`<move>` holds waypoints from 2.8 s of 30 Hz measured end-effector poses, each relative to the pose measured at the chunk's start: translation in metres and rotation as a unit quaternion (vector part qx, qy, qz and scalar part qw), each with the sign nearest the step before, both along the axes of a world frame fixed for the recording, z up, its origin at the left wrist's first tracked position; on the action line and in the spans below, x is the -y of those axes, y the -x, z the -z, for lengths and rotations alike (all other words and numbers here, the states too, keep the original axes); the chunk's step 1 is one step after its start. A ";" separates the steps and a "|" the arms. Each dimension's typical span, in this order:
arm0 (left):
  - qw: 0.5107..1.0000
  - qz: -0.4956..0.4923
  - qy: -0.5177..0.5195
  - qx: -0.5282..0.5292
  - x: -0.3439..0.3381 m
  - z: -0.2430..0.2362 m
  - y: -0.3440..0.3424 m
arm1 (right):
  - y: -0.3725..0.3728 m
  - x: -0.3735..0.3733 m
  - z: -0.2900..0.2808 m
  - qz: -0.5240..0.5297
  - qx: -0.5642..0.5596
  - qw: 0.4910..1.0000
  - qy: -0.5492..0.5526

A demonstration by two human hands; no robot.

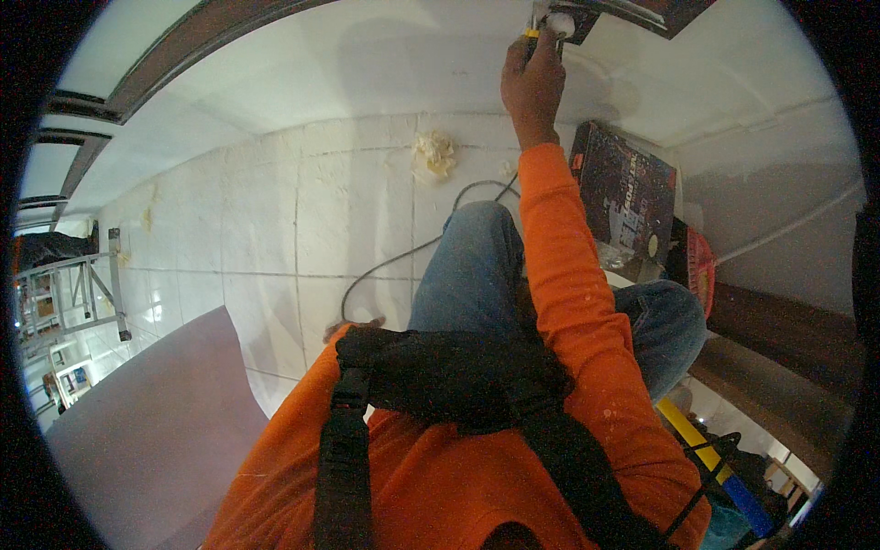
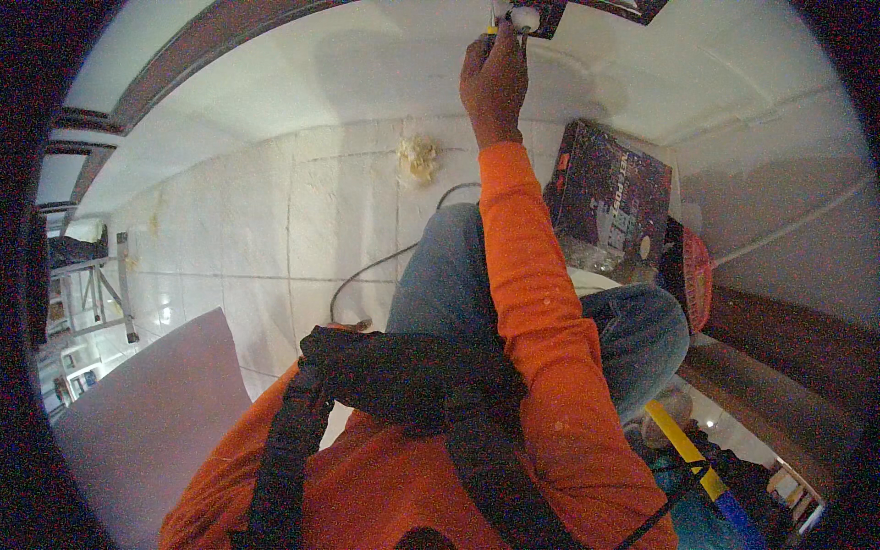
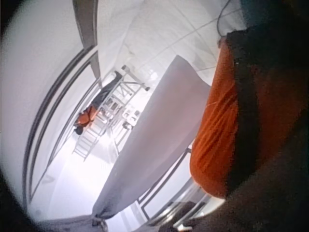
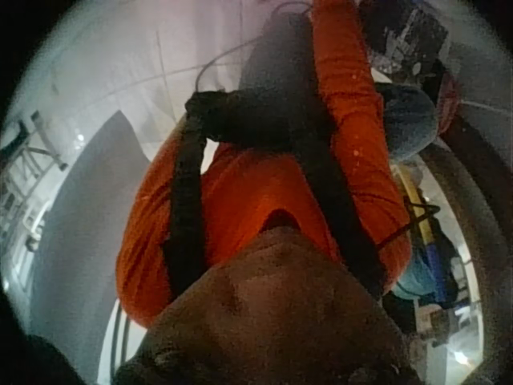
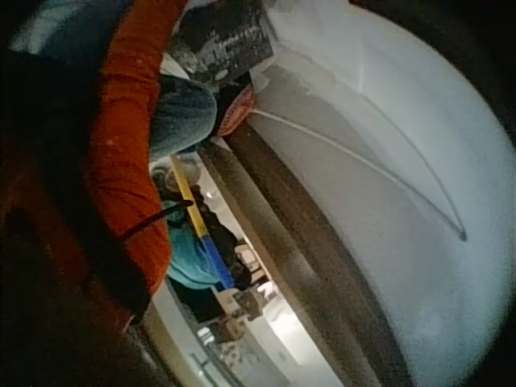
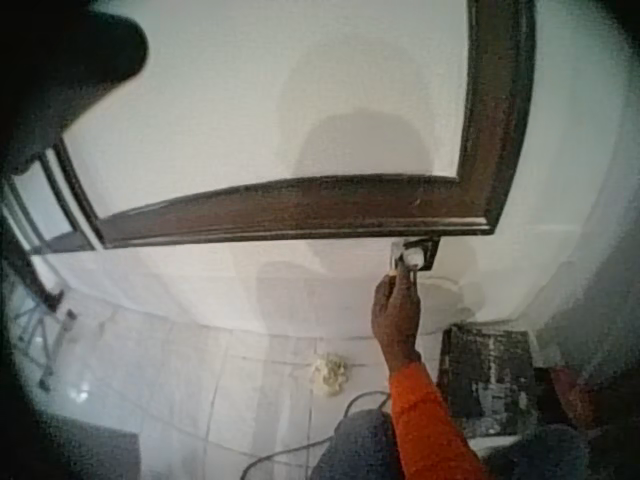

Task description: The person installs an electrical outlet by wiping the wall, inserting a screwdriver into the socket, and securing a cable into the terminal with a screwdriver.

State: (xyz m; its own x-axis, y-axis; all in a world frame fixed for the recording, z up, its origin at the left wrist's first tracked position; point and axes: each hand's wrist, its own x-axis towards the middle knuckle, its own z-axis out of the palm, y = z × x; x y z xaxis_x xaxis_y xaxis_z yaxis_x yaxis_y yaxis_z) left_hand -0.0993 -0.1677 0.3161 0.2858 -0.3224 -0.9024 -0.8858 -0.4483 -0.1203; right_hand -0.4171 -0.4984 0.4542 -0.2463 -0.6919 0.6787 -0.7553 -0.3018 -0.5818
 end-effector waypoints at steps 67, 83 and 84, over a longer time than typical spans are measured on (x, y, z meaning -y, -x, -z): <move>0.996 -0.092 0.000 -0.003 -0.004 0.004 -0.008 | -0.017 -0.003 -0.020 0.000 0.046 0.998 0.040; 0.996 -0.089 0.010 -0.009 -0.001 0.008 -0.012 | -0.026 -0.019 0.020 0.019 0.060 0.991 -0.115; 0.996 -0.090 0.010 -0.009 -0.001 0.009 -0.012 | -0.026 -0.021 0.016 0.020 0.052 0.996 -0.076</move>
